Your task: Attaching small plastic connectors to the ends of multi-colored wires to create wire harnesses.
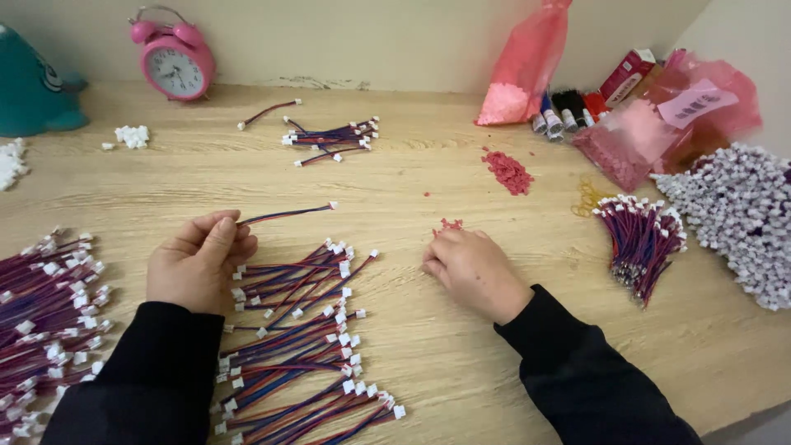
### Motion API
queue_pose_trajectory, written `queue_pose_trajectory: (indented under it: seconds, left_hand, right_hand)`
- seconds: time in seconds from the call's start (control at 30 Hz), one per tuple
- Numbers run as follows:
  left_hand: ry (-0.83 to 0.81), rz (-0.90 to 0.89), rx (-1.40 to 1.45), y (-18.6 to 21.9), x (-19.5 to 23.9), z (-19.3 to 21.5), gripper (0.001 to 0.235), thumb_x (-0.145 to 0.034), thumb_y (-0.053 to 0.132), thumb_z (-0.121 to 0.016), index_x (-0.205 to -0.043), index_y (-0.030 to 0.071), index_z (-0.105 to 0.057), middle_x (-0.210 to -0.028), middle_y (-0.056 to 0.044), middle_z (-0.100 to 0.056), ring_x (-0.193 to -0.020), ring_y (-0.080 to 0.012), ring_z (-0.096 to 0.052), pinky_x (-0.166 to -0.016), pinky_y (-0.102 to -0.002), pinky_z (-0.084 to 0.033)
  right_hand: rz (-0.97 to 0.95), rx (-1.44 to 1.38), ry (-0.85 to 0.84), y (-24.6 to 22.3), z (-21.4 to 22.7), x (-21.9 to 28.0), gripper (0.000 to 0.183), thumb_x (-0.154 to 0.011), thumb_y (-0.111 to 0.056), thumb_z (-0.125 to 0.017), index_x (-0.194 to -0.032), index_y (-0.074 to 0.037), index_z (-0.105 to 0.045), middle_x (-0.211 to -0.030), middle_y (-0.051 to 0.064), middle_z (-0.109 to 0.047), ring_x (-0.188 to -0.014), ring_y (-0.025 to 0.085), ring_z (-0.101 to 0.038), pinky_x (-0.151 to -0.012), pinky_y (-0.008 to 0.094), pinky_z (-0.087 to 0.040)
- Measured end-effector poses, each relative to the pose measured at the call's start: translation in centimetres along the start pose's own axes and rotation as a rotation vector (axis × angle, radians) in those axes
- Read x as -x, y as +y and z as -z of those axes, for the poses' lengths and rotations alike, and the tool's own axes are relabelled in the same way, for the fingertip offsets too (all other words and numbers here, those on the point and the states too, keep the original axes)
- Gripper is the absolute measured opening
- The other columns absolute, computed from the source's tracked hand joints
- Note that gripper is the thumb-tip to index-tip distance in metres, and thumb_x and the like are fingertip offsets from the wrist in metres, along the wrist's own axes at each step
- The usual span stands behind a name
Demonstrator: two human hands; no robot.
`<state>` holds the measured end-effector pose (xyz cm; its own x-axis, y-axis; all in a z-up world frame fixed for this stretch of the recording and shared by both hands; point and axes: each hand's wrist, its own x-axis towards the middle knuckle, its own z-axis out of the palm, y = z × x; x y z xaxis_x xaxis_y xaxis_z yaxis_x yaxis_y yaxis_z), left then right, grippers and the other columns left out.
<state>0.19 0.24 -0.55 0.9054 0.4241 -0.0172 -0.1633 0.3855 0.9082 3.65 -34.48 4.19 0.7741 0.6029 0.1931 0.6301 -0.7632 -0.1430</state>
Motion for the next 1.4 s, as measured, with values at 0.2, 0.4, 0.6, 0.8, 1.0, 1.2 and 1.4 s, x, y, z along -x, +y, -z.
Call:
queue_pose_trajectory:
  seconds: [0.2, 0.4, 0.6, 0.8, 1.0, 1.2, 1.4]
  left_hand:
    - [0.069, 0.026, -0.047, -2.5, -1.8, 1.0, 0.018, -0.095, 0.012, -0.064, -0.112, 0.009, -0.066, -0.09, -0.013, -0.068, -0.077, -0.0196, -0.069, -0.075, -0.033, -0.06]
    - [0.035, 0.036, -0.067, -3.6, -2.8, 1.2, 0.023, -0.09, 0.008, -0.067, -0.113, 0.005, -0.069, -0.093, -0.019, -0.071, -0.08, -0.0248, -0.071, -0.077, -0.038, -0.06]
    - [0.047, 0.056, 0.012, -2.9, -2.2, 0.6, 0.023, -0.092, 0.007, -0.063, -0.113, 0.002, -0.068, -0.092, -0.019, -0.073, -0.078, -0.022, -0.072, -0.075, -0.033, -0.061]
    - [0.058, 0.09, 0.05, -2.5, -2.3, 0.7, 0.019, -0.091, 0.008, -0.065, -0.109, 0.003, -0.071, -0.089, -0.015, -0.072, -0.08, -0.0197, -0.072, -0.077, -0.031, -0.062]
    - [0.071, 0.081, 0.051, -3.0, -2.4, 0.8, 0.021, -0.089, 0.006, -0.068, -0.109, 0.001, -0.07, -0.088, -0.015, -0.071, -0.079, -0.0207, -0.071, -0.076, -0.032, -0.062]
    - [0.056, 0.017, 0.132, -1.1, -1.1, 0.2, 0.029, -0.085, -0.001, -0.07, -0.114, -0.002, -0.066, -0.086, -0.015, -0.069, -0.08, -0.0226, -0.071, -0.079, -0.035, -0.061]
    - [0.03, -0.017, 0.187, -1.5, -1.0, 0.5, 0.031, -0.085, -0.002, -0.068, -0.116, -0.004, -0.063, -0.085, -0.016, -0.068, -0.079, -0.0244, -0.071, -0.08, -0.04, -0.062]
  right_hand:
    - [-0.067, -0.141, 0.055, -1.1, 0.0, -1.5, 0.014, -0.089, -0.025, -0.063, -0.081, -0.014, -0.061, -0.074, 0.006, -0.061, -0.077, 0.026, -0.067, -0.068, 0.036, -0.051]
    - [-0.156, -0.749, 0.111, -9.3, 4.6, -6.5, 0.012, -0.084, -0.006, -0.066, -0.094, -0.007, -0.073, -0.065, 0.007, -0.071, -0.06, 0.014, -0.066, -0.06, 0.027, -0.054]
    - [-0.047, -1.048, 0.049, -14.0, 1.1, -11.3, 0.016, -0.09, -0.004, -0.059, -0.098, -0.002, -0.071, -0.065, 0.008, -0.068, -0.061, 0.013, -0.064, -0.063, 0.027, -0.056]
    - [-0.101, -1.073, 0.039, -15.5, -0.3, -13.8, 0.016, -0.093, -0.008, -0.058, -0.101, -0.003, -0.07, -0.072, 0.008, -0.07, -0.065, 0.013, -0.066, -0.063, 0.024, -0.056]
    - [-0.162, -1.034, 0.051, -14.3, -2.7, -14.4, 0.014, -0.084, -0.008, -0.067, -0.096, -0.004, -0.073, -0.067, 0.007, -0.07, -0.063, 0.01, -0.061, -0.06, 0.022, -0.053]
    - [-0.057, -0.871, 0.163, -15.6, -0.4, -13.7, 0.016, -0.081, -0.005, -0.066, -0.095, -0.007, -0.073, -0.075, 0.01, -0.071, -0.067, 0.015, -0.065, -0.061, 0.028, -0.054]
    - [0.037, -0.776, 0.178, -16.0, 0.4, -13.1, 0.012, -0.082, -0.004, -0.065, -0.092, -0.006, -0.073, -0.074, 0.01, -0.07, -0.068, 0.02, -0.066, -0.063, 0.03, -0.054]
